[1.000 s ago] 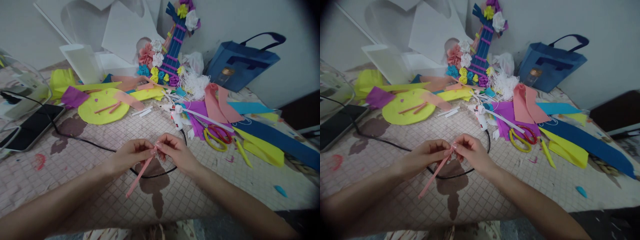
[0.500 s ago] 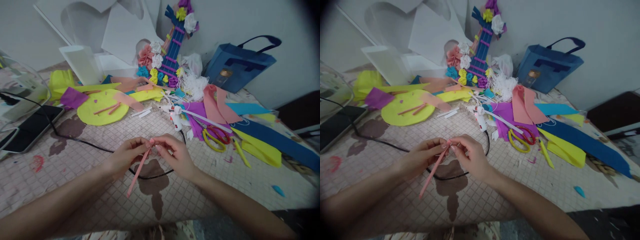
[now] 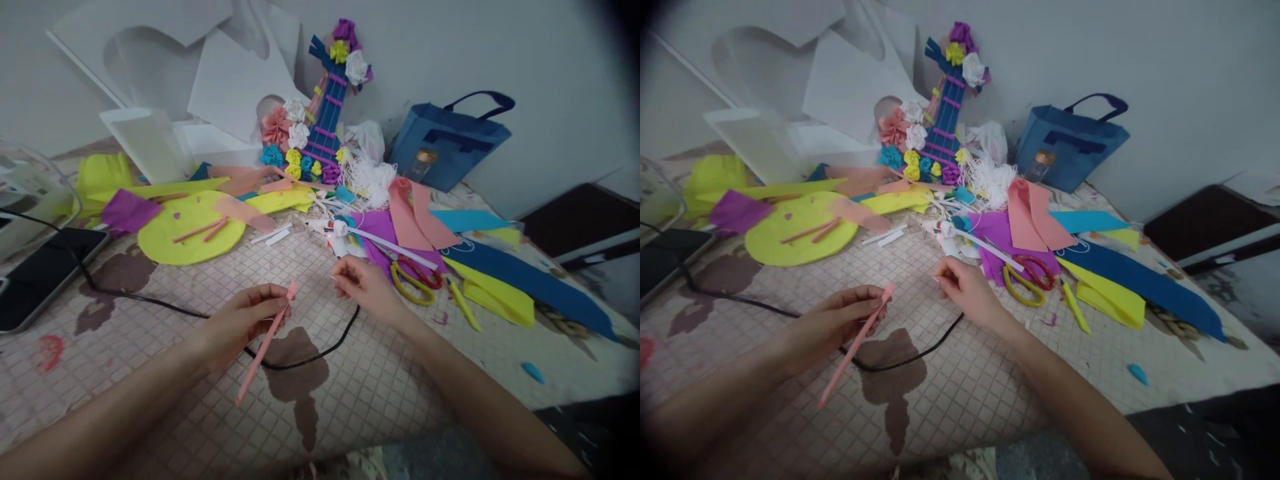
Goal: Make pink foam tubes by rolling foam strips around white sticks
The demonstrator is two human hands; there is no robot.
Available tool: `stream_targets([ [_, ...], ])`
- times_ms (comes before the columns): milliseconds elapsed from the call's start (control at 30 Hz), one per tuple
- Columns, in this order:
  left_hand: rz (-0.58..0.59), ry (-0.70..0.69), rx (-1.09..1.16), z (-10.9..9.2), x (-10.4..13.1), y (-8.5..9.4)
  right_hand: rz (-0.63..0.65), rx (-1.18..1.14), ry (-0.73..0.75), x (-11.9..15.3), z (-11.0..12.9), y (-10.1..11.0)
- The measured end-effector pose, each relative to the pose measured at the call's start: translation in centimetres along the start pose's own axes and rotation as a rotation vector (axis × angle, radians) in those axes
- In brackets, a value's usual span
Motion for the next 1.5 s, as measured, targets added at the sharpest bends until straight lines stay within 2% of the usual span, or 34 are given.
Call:
stream_targets([
  [67,0.008,0.001,0.005,0.0,-0.1,0.0,0.042,-0.072,-0.073,0.3,-0.7,-0.5],
  [200,0.038,0.012,0.008,0.3,-0.1,-0.1,0.023,-0.143,-0.147,0.9,-0.9,-1.6],
  [367,0.038,0.031,0.006,0.5,0.0,-0.2,0.061,-0.487,-0.290,1.0,-0.4,-3.2],
  [467,0.037,0.034,0.001,0.5,0.0,-0.2,0.111,-0.654,-0.277,0.8,0.1,-3.4],
  [533,0.042,0.028,0.002,0.4,0.0,-0.2,0.119,-0.681,-0.225,0.6,0.4,-3.2],
  [633,0.051,0.023,0.007,0.4,0.0,0.0,0.078,-0.627,-0.167,0.3,0.3,-2.7],
  [733,0.057,0.028,0.011,0.5,-0.1,0.0,0.025,-0.542,-0.170,0.1,-0.3,-2.5],
  [867,0.062,0.029,0.013,0.6,-0.2,0.1,-0.095,-0.357,-0.204,0.5,-1.1,-1.9],
  [1033,0.053,-0.001,-0.019,0.4,0.0,0.0,-0.218,-0.122,-0.130,1.0,-0.7,-0.8],
  [1100,0.058,-0.023,-0.040,0.2,0.1,-0.1,-0.169,-0.149,-0.140,1.0,-0.4,-1.2],
  [1200,0.102,-0.039,-0.081,0.2,0.3,-0.6,0.034,-0.395,-0.135,0.8,0.6,-2.9],
  [1267,0.121,-0.047,-0.125,0.3,0.3,-0.9,0.117,-0.564,-0.086,0.9,1.8,-3.8],
  [1367,0.141,-0.054,-0.187,0.6,0.4,-1.1,0.113,-0.686,-0.049,1.1,2.8,-4.3],
  [1500,0.178,-0.082,-0.232,0.7,0.2,-1.4,0.098,-0.705,-0.083,1.4,2.8,-4.6],
])
Point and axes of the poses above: each hand's wrist, its own x-axis away from the middle knuckle, its own y-axis out of the back of the hand, z = x × y, the point moved 6 cm from there along -x, towards the middle knuckle, and after that the axes turned 10 degrees about x, right-handed, at the moved point
